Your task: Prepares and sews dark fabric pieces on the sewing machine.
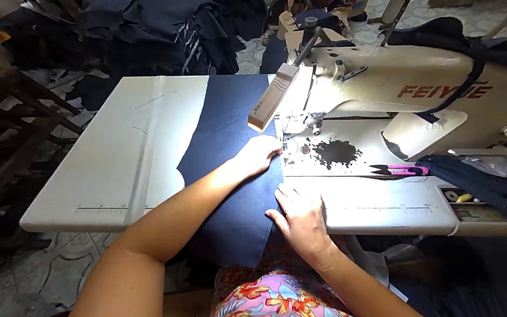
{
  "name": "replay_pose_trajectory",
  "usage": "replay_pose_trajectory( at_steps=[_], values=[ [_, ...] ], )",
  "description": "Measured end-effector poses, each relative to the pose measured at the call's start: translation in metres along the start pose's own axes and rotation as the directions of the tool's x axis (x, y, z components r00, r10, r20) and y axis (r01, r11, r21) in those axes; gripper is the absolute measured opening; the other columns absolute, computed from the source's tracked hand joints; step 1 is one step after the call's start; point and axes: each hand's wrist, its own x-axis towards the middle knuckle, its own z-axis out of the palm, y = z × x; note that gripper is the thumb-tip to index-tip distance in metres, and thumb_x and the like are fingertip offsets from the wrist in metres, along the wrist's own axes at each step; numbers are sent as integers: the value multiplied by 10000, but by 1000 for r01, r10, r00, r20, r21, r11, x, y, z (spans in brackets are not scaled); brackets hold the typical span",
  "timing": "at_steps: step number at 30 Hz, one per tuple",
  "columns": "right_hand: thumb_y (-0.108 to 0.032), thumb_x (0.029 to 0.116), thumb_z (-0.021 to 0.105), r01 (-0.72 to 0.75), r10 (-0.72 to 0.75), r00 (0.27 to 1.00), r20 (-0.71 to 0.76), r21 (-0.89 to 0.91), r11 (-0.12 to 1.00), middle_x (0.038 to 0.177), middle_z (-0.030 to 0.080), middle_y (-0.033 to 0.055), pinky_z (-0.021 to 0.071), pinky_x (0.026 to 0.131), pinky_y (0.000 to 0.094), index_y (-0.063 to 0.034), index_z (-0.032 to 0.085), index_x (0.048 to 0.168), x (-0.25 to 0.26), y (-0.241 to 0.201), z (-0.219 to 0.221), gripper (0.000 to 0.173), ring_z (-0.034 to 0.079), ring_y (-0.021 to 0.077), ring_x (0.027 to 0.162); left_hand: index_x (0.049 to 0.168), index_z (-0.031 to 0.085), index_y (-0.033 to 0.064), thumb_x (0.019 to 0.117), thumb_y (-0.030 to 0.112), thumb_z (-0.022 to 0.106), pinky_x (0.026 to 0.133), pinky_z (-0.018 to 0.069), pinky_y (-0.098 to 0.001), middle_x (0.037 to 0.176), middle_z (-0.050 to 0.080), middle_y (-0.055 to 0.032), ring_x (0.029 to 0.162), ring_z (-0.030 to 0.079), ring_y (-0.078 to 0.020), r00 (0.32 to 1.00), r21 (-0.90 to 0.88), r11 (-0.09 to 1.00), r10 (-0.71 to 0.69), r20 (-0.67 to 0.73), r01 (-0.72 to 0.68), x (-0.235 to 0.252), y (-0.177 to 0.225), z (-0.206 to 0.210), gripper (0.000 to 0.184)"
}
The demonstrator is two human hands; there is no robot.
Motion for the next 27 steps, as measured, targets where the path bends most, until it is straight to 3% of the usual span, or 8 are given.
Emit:
replay_pose_trajectory(
  at_steps=[1, 3, 5, 6, 15, 22, 25, 27],
  values=[
    [-461, 981, 573, -2, 2, 1000, 2, -11, 1000, 1259, 737, 94, 438, 1008, 656, -79, 785, 1143, -2, 0, -1, 467, 694, 331, 1165, 986, 745, -30, 939, -47, 556, 925, 548, -505, 985, 733, -201, 1001, 713, -359, 1000, 63, 998, -19, -3, 19, -8, 10, 4, 194],
    [-469, 981, 571, -5, 5, 1000, -7, -17, 1000, 1247, 741, 101, 444, 1003, 655, -73, 788, 1131, -6, 1, -5, 476, 694, 341, 1161, 1175, 722, -21, 1030, 124, 513, 1011, 504, -544, 1206, 708, -207, 1172, 668, -370, 994, 194, 977, -96, 44, 86, -25, 34, 11, 293],
    [-468, 971, 582, -9, 9, 1000, -17, 2, 1000, 1244, 740, 109, 449, 1002, 659, -66, 789, 1126, -10, 3, -8, 477, 690, 352, 1164, 1451, 557, 19, 1096, 290, 396, 1148, 326, -641, 1500, 547, -173, 1431, 482, -343, 952, 232, 949, -256, 166, 215, -37, 56, 14, 475],
    [-464, 968, 588, -10, 11, 1000, -18, 19, 1000, 1251, 737, 110, 444, 1005, 660, -66, 788, 1130, -12, 4, -9, 474, 688, 352, 1169, 1514, 494, 46, 1102, 320, 359, 1179, 241, -676, 1571, 479, -140, 1497, 395, -321, 935, 215, 943, -297, 192, 256, -40, 60, 15, 513],
    [-459, 976, 598, -37, 35, 999, 34, 53, 998, 1268, 728, 98, 393, 1054, 668, -76, 783, 1151, 11, 22, -7, 459, 662, 344, 1206, 1539, 474, 101, 1102, 359, 343, 1195, 149, -702, 1605, 444, -90, 1534, 330, -285, 936, 126, 951, -301, 185, 281, -23, 33, 19, 524],
    [-457, 971, 600, -42, 39, 999, 32, 73, 996, 1282, 725, 102, 403, 1043, 662, -71, 781, 1162, 16, 26, -5, 467, 659, 358, 1216, 1496, 491, 33, 1096, 356, 389, 1207, 150, -679, 1598, 440, -126, 1520, 355, -294, 929, 117, 947, -318, 189, 300, -18, 29, 16, 523],
    [-477, 978, 587, -75, 51, 977, 206, 114, 991, 1383, 662, 116, 334, 1116, 657, -63, 735, 1258, 25, 34, -11, 521, 552, 367, 1350, 1528, 457, 49, 1107, 367, 390, 1204, 104, -699, 1643, 373, -116, 1558, 265, -306, 904, 127, 936, -351, 243, 329, -15, 28, 13, 532],
    [-469, 972, 605, -82, 19, 933, 360, 160, 984, 1459, 601, 129, 289, 1163, 634, -66, 683, 1343, 35, 46, -22, 553, 470, 365, 1425, 1485, 523, 73, 1094, 332, 432, 1170, 124, -750, 1622, 405, -125, 1557, 252, -352, 915, 160, 936, -344, 212, 315, -22, 40, 9, 478]
  ],
)
